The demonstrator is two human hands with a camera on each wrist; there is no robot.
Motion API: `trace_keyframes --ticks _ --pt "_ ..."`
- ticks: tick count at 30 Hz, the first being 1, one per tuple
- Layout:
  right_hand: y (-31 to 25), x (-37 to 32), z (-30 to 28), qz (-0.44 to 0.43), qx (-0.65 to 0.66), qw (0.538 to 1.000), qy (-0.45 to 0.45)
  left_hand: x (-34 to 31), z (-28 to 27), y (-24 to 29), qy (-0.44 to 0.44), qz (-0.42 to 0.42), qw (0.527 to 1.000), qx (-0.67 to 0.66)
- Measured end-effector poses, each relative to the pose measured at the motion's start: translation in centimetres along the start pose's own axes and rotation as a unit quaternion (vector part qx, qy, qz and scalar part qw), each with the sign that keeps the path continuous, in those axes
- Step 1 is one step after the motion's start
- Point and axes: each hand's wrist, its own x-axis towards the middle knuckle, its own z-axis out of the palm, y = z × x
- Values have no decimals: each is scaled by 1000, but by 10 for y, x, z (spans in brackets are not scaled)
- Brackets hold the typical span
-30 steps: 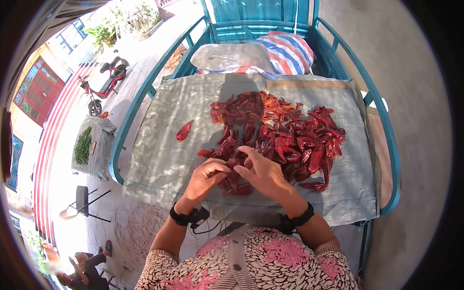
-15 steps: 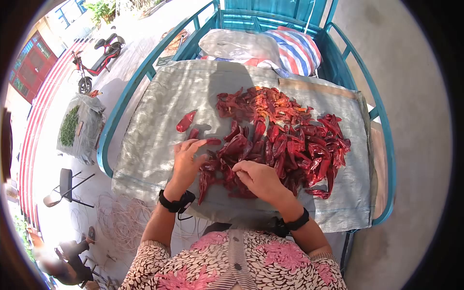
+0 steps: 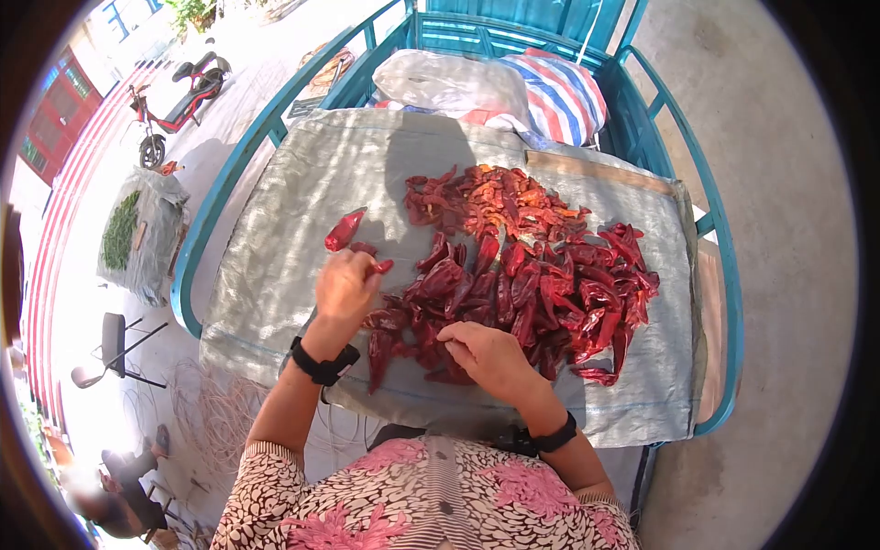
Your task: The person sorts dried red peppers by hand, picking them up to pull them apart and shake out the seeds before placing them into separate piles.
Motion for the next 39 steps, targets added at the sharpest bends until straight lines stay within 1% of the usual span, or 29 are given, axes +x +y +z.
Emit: trace_keyframes --ticks 2,3,6,7,8,10,13,16,17,19,20,21,22,24,26,28,29,31,32,33,36,37,39 --pt "1 2 -5 -1 6 1000 0 9 -20 12 110 -21 992 56" --pt "2 3 -5 -6 6 1000 1 14 -29 19 113 -21 992 43" --pt "1 5 -3 -20 48 998 23 28 0 6 -3 34 997 -70" --pt "0 6 -4 -26 66 997 34 32 7 16 -46 50 998 -17" --pt "-5 7 -9 -31 77 995 48 37 22 16 -62 67 996 -17" --pt "-22 8 -29 -37 99 991 81 45 47 18 -108 60 992 -10" --pt "-50 10 -67 -131 48 978 158 54 67 18 -126 76 989 -13" --pt "-80 7 -98 -220 -104 958 150 58 67 19 -148 72 986 -12" --pt "-89 7 -103 -246 -134 946 163 56 67 20 -120 74 990 16" --pt "-103 5 -106 -292 -189 919 187 52 43 32 -130 60 988 56" --pt "-111 0 -108 -298 -212 912 186 49 32 37 -137 53 986 77" --pt "-119 -5 -110 -305 -236 904 183 41 25 34 -110 58 992 36" --pt "-129 -9 -113 -313 -260 896 178 34 14 33 -106 57 992 35" --pt "-154 -19 -116 -296 -247 902 194 20 -12 32 -95 51 994 31" --pt "-168 -24 -116 -326 -227 899 186 7 -33 24 -61 -1 997 51" --pt "-179 -24 -112 -359 -208 893 173 0 -49 6 -47 -12 994 98" --pt "-185 -24 -108 -370 -199 892 166 -3 -54 -2 -36 -17 992 121" --pt "-191 -21 -102 -393 -187 888 149 -10 -56 -19 -33 -25 992 120" --pt "-192 -20 -99 -402 -183 886 140 -10 -54 -23 -25 -28 992 117" --pt "-192 -17 -97 -408 -181 886 129 -13 -52 -17 0 -46 994 100" --pt "-194 -12 -94 -422 -170 884 108 -22 -54 4 -38 -81 995 48" --pt "-195 -12 -92 -424 -164 885 102 -27 -56 9 -77 -81 994 -3" --pt "-199 -9 -87 -438 -145 883 87 -37 -54 14 -131 -16 989 -68"
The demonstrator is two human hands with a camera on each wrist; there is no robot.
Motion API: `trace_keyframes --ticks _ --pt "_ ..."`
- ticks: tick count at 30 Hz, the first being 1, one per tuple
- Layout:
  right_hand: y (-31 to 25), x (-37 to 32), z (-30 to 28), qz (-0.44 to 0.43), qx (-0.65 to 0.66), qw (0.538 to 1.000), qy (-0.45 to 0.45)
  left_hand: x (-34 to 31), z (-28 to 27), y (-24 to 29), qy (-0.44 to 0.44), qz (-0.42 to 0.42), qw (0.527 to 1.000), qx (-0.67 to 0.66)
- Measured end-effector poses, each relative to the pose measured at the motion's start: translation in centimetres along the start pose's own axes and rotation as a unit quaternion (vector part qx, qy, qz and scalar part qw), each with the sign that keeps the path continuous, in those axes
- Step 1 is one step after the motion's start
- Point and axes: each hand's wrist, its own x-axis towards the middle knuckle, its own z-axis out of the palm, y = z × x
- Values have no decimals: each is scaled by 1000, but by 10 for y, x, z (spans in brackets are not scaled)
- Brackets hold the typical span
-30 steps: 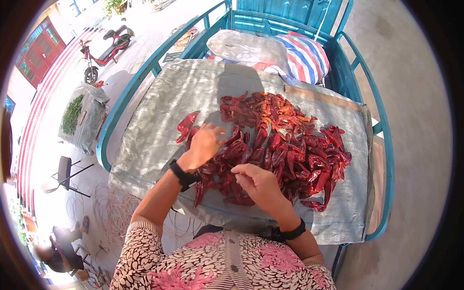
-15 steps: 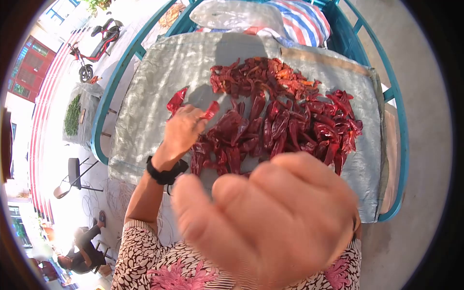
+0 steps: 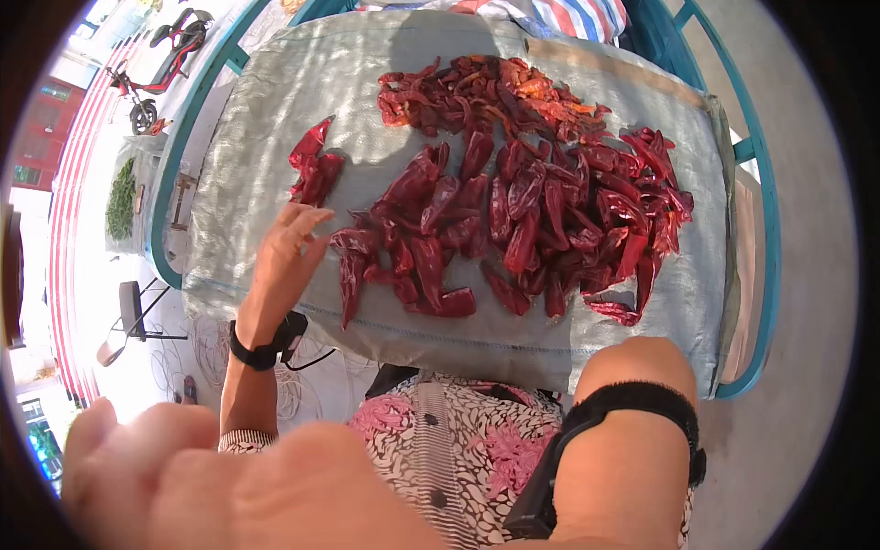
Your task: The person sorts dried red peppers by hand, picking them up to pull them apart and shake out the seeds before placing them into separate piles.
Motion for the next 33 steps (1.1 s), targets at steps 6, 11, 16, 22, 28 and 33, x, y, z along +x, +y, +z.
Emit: trace_keyframes --ticks 6,11,16,22,28,33 --pt "3 15 13 -43 87 995 -7 -10 23 25 -82 81 993 17" --pt "4 23 20 -43 129 991 15 -1 44 17 -40 128 987 92" --pt "-15 -2 37 139 0 958 250 -1 48 19 -36 112 988 103" --pt "-11 -27 50 45 -51 949 308 -3 42 8 -42 110 988 100" --pt "22 -75 42 61 -27 993 -95 -3 37 -2 -21 128 980 152" --pt "80 -109 83 252 -44 950 -180 -7 25 5 35 140 981 125"
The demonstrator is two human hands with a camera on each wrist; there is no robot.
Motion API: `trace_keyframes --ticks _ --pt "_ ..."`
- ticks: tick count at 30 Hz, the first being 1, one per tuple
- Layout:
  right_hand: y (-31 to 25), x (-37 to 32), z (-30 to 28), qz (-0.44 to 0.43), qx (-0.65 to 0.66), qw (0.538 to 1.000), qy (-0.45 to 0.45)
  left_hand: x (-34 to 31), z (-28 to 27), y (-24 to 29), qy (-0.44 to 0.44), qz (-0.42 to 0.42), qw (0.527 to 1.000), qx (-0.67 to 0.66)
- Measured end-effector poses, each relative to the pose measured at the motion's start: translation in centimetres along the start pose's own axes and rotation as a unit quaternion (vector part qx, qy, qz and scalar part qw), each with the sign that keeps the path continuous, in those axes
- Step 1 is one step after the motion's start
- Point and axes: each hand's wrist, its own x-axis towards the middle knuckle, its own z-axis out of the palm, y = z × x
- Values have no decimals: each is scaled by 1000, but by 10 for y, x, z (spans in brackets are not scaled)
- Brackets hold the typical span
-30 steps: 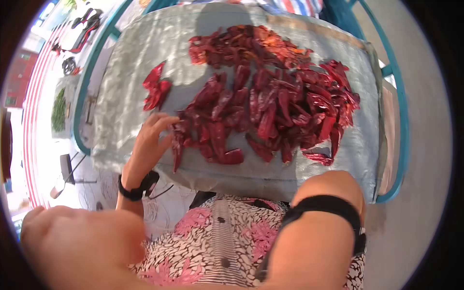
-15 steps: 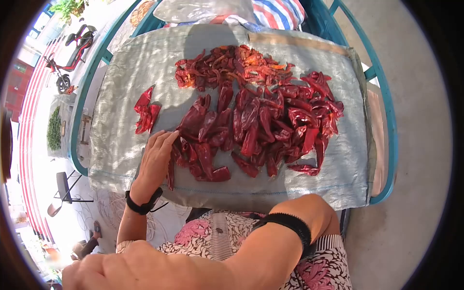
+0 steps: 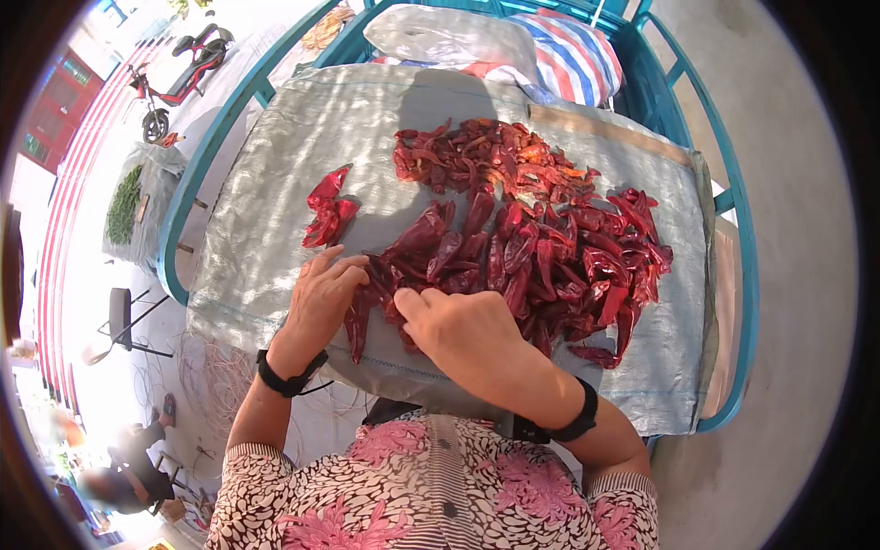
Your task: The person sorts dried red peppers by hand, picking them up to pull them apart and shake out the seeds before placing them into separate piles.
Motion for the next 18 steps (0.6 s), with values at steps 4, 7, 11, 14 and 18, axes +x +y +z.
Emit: trace_keyframes --ticks 4,7,11,14,18 --pt "3 13 25 24 30 999 30 -1 -16 14 48 8 996 -78" --pt "9 17 46 19 36 998 47 -6 -25 25 63 -20 981 -180" --pt "17 12 51 78 88 993 19 -14 -23 28 77 -86 961 -252" --pt "34 15 48 122 22 989 75 -16 -7 12 66 -226 937 -259" --pt "58 34 56 167 -34 977 131 -1 -2 14 237 -214 884 -342"
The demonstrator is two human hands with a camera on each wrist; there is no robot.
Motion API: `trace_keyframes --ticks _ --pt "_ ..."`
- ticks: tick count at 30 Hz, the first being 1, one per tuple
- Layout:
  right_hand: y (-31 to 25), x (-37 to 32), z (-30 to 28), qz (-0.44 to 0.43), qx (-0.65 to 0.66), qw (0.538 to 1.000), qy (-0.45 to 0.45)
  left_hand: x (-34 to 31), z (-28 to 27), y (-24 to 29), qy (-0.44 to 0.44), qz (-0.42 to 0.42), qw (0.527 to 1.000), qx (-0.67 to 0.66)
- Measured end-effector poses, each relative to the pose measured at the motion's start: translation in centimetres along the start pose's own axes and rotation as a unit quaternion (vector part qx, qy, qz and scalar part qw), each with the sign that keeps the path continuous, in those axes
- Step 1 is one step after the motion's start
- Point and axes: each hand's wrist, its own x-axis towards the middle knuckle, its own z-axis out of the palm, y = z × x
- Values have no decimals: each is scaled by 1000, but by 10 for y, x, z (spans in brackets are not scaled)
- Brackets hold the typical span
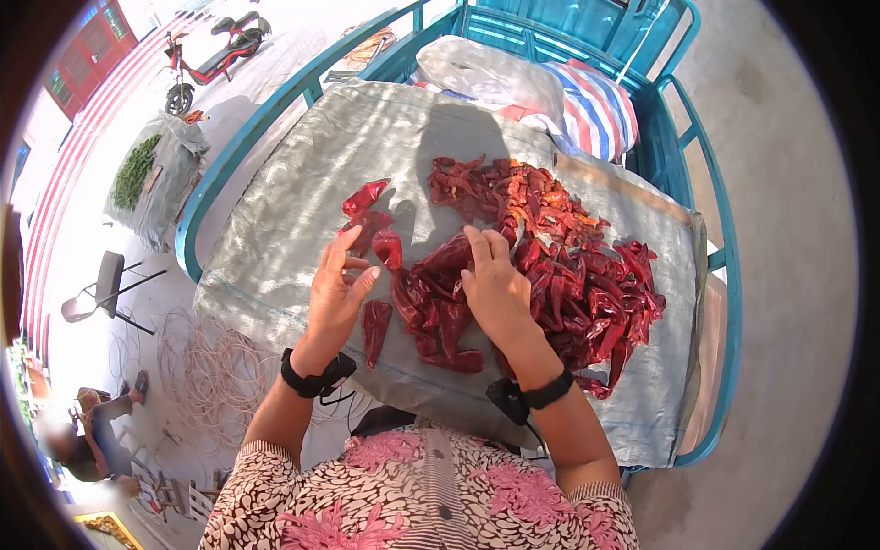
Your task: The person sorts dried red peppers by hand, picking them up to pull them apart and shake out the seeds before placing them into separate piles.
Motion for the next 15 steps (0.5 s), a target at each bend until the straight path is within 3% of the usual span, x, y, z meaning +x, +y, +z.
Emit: trace_keyframes --ticks 2,6,7,10,13,15 --pt "12 12 13 -12 -10 1000 -7 -3 -2 3 0 23 999 24" --pt "10 25 19 7 -43 995 -93 -30 -11 -1 -137 -65 987 60" --pt "11 25 19 10 -46 993 -112 -37 -9 -1 -119 -6 989 82" --pt "10 21 12 28 8 996 -85 -51 -14 6 -139 -32 977 158" --pt "-6 13 -11 83 47 995 -32 -54 -10 23 -64 -83 990 99" --pt "-22 2 -27 58 113 989 -71 -46 -2 31 -37 2 995 89"
